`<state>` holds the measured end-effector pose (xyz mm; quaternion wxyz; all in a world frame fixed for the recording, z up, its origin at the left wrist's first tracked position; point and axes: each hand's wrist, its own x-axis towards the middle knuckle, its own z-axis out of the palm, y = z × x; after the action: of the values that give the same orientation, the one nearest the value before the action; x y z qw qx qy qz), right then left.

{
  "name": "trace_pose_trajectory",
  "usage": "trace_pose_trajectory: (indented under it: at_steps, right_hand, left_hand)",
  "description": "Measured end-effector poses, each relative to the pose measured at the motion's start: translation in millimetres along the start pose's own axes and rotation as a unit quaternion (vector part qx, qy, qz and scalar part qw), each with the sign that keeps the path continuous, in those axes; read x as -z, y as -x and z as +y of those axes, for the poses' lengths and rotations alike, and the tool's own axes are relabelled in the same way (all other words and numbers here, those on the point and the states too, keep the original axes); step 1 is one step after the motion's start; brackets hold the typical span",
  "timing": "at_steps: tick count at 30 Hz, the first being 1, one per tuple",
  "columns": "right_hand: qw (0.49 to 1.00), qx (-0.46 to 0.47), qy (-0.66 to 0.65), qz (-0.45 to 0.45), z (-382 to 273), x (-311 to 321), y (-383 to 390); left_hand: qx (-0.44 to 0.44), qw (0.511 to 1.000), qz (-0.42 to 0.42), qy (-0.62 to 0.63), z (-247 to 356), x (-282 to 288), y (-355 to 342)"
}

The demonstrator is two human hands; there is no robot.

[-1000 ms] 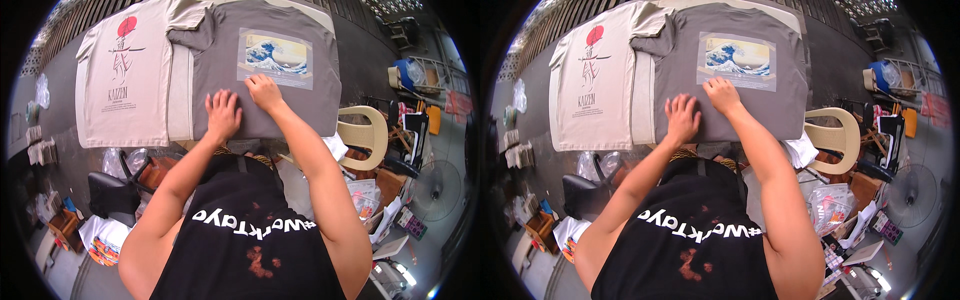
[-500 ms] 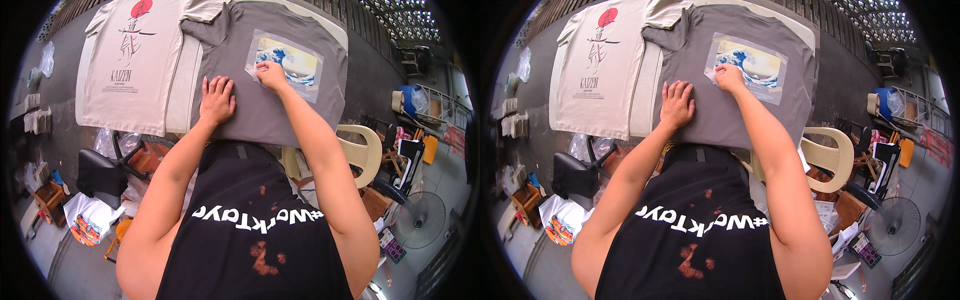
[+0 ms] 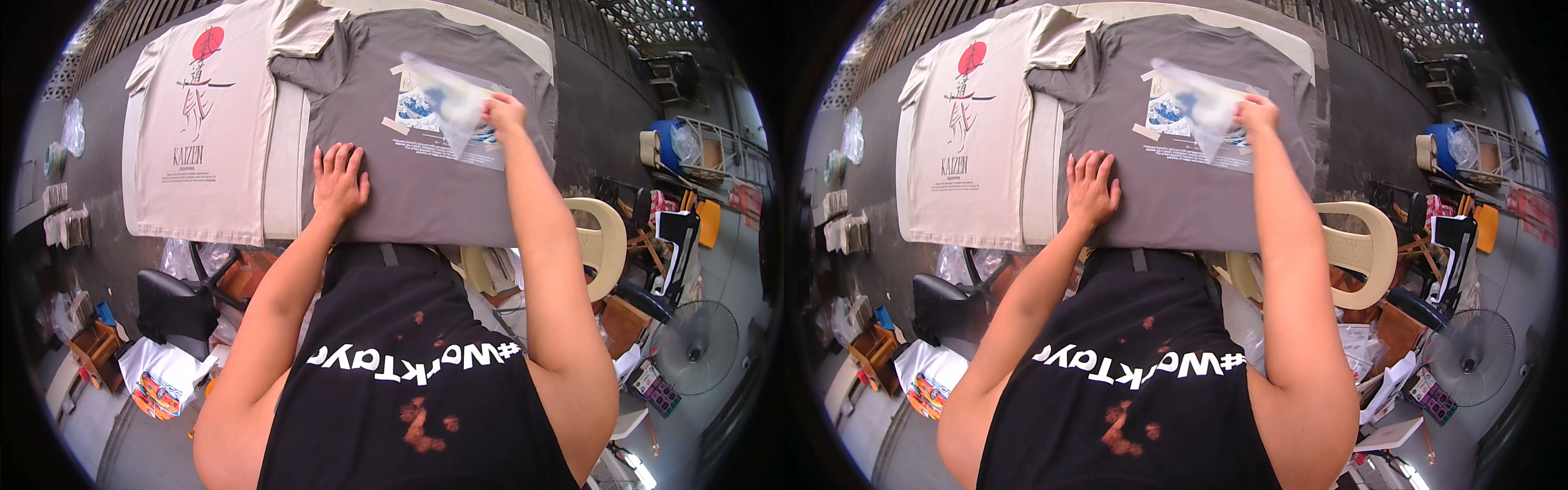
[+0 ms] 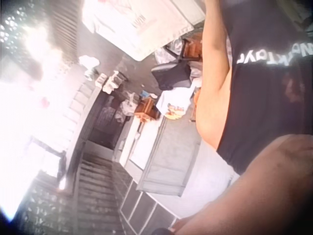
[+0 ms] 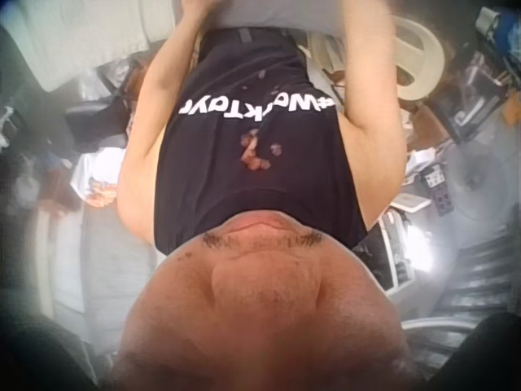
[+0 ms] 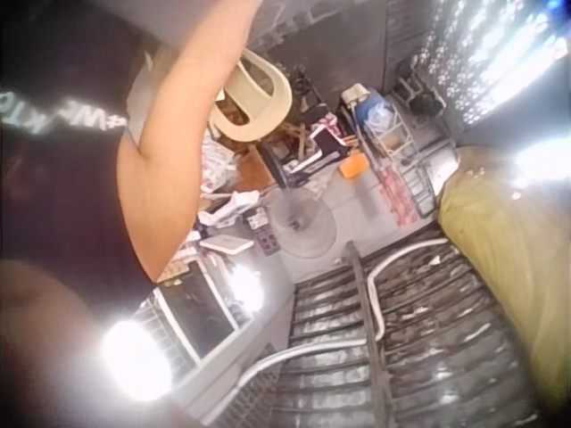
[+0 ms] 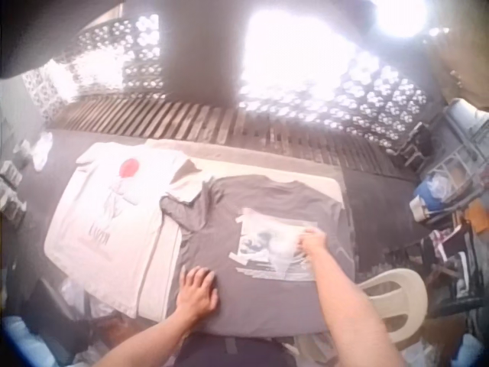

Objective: The person applies heat-transfer designs to t-shirts by positioning the garments on a press, trimming design sheets with scissors, and operating the heat press machine. They handle several shirts in different colors, aligning the artwork and checking the results.

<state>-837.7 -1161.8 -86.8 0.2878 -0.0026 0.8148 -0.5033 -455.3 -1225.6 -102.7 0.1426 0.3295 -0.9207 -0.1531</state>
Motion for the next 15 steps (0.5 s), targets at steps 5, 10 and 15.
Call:
trace_pose_trajectory:
  at_steps: [5, 10, 15]
  right_hand:
    - [0.978, -0.004, -0.09, 0.19, -7, 126, -48]
    - [0.856, -0.002, -0.258, 0.448, 47, 314, -57]
    - [0.796, -0.001, -0.337, 0.503, 157, 468, 63]
  left_hand:
    - [0.004, 1.0, -0.004, -0.008, 0, -2, -1]
    - [-0.006, 1.0, 0.001, -0.011, 0, 1, -2]
    - [-0.034, 0.999, 0.009, 0.028, 8, -6, -49]
